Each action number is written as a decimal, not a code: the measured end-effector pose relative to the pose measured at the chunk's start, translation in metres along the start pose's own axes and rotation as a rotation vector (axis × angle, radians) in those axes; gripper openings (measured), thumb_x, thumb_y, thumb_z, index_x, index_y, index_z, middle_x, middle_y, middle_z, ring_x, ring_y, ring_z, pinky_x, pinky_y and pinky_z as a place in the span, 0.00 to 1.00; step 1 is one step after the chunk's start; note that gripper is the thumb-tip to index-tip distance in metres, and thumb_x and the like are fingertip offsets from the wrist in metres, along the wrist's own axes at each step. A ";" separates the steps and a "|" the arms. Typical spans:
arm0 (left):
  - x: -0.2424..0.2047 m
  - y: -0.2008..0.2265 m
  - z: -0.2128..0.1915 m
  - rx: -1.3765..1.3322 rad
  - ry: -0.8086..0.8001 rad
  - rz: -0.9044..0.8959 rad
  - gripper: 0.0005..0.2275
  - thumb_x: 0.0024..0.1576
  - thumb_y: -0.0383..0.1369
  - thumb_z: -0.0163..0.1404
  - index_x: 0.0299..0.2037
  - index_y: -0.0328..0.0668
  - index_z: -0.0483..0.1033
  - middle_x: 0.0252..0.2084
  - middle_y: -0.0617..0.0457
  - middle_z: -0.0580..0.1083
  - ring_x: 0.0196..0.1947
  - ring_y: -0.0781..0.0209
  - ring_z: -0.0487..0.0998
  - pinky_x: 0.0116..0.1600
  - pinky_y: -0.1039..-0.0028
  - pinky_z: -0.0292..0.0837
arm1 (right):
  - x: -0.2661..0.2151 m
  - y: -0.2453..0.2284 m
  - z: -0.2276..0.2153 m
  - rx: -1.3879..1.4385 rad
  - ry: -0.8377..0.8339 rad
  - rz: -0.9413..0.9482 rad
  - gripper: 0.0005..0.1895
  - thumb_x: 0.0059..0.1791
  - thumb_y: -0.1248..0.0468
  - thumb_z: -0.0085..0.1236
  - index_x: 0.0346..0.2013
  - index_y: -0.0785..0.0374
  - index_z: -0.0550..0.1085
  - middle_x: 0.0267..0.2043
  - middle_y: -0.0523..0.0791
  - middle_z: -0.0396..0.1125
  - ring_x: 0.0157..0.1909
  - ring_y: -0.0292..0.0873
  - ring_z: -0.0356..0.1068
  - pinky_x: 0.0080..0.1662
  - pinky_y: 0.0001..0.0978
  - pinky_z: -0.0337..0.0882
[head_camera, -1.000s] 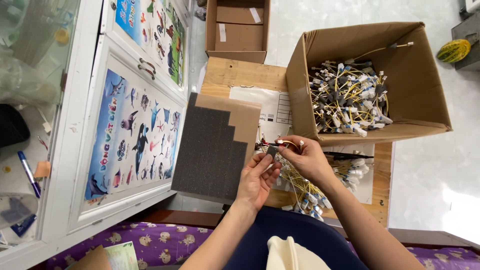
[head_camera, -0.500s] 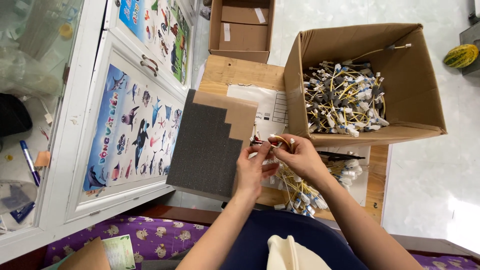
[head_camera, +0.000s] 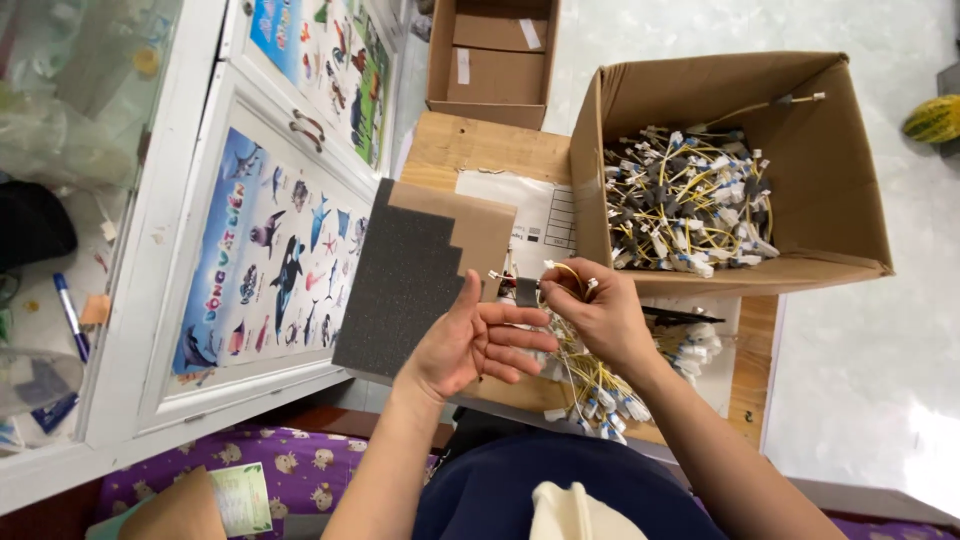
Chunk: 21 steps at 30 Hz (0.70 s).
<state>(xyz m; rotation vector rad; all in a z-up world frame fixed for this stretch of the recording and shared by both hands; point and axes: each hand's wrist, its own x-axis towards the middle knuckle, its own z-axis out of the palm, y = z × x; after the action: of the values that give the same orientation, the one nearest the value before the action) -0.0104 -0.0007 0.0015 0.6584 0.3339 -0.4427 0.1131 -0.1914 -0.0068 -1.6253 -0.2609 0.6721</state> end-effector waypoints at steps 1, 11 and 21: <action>-0.001 0.003 -0.003 -0.001 -0.007 -0.009 0.44 0.60 0.67 0.31 0.59 0.24 0.73 0.49 0.33 0.79 0.39 0.50 0.86 0.37 0.71 0.84 | -0.003 -0.007 -0.001 -0.001 0.011 0.005 0.07 0.50 0.67 0.61 0.40 0.68 0.79 0.34 0.40 0.75 0.35 0.28 0.71 0.39 0.22 0.72; -0.004 0.038 0.012 0.002 -0.094 -0.043 0.43 0.58 0.67 0.31 0.67 0.33 0.67 0.52 0.32 0.78 0.42 0.47 0.85 0.38 0.71 0.84 | -0.019 -0.049 -0.006 -0.136 -0.146 0.102 0.09 0.49 0.65 0.62 0.41 0.66 0.80 0.30 0.37 0.72 0.32 0.27 0.66 0.35 0.21 0.69; 0.005 0.026 0.039 0.318 0.169 0.200 0.23 0.57 0.23 0.56 0.65 0.38 0.71 0.44 0.47 0.80 0.37 0.61 0.83 0.39 0.75 0.84 | -0.028 -0.036 0.002 0.181 -0.087 0.082 0.06 0.49 0.68 0.62 0.37 0.69 0.79 0.32 0.37 0.72 0.33 0.28 0.67 0.36 0.21 0.68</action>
<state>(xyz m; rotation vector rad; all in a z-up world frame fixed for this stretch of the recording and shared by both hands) 0.0131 -0.0091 0.0420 1.0336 0.3568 -0.2497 0.0966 -0.1983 0.0355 -1.4416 -0.1918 0.8076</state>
